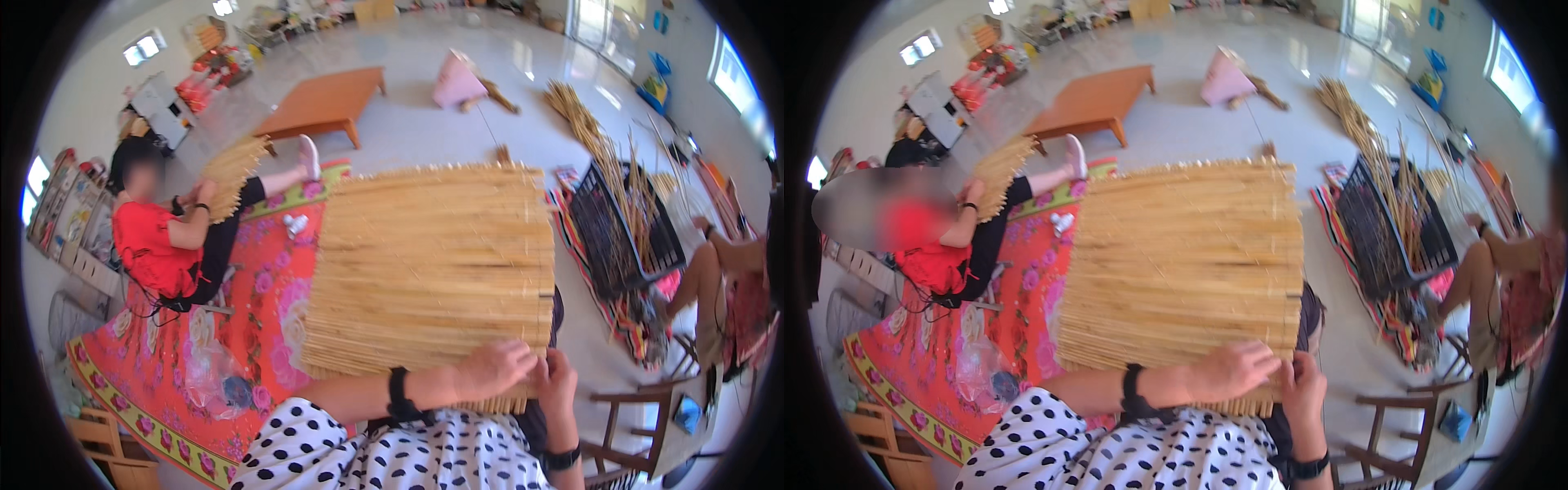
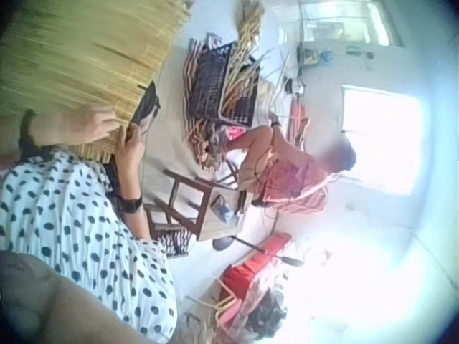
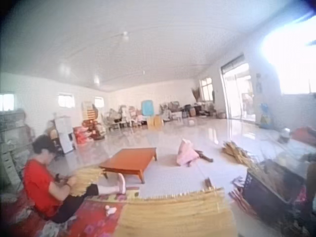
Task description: The person weaves a bamboo mat by threading a white string through parallel bamboo strips. They hold the mat with both hands, pull the string through, and adjust the strips to maintain alignment.
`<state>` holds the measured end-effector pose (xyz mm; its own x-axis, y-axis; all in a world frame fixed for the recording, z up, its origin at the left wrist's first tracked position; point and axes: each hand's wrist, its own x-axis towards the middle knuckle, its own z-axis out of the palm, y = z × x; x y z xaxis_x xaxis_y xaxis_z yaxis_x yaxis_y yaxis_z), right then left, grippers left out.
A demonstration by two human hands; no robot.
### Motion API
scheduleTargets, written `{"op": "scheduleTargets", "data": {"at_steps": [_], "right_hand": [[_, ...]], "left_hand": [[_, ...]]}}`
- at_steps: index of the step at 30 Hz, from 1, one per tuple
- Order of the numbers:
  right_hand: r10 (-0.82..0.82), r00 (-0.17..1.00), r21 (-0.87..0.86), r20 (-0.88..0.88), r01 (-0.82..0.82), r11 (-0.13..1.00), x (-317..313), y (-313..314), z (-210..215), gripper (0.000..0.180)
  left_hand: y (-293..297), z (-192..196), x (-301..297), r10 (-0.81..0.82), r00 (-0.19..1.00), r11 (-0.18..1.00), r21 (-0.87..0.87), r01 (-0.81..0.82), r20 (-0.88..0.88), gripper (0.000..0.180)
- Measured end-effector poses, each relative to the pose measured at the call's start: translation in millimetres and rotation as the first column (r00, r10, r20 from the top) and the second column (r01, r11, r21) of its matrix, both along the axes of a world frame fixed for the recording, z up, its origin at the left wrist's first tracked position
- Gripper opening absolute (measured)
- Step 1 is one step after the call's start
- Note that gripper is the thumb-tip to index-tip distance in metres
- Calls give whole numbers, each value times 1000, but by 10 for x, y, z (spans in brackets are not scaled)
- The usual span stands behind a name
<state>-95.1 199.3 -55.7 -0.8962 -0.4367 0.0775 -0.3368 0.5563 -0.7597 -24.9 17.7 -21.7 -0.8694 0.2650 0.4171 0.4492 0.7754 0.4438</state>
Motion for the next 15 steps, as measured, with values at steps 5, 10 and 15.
{"op": "scheduleTargets", "data": {"at_steps": [5,10,15], "right_hand": [[-54,991,-145,-126,35,989,-24,-134,137,54],[101,984,-177,-146,-127,976,-154,-90,86,56],[140,990,-187,-28,-143,972,-219,6,-66,54]], "left_hand": [[2,-221,-151,3,999,991,134,2,-40,10],[-12,-237,-224,-12,993,995,95,24,-120,11],[-22,-195,-282,-91,987,995,27,95,-131,11]]}}
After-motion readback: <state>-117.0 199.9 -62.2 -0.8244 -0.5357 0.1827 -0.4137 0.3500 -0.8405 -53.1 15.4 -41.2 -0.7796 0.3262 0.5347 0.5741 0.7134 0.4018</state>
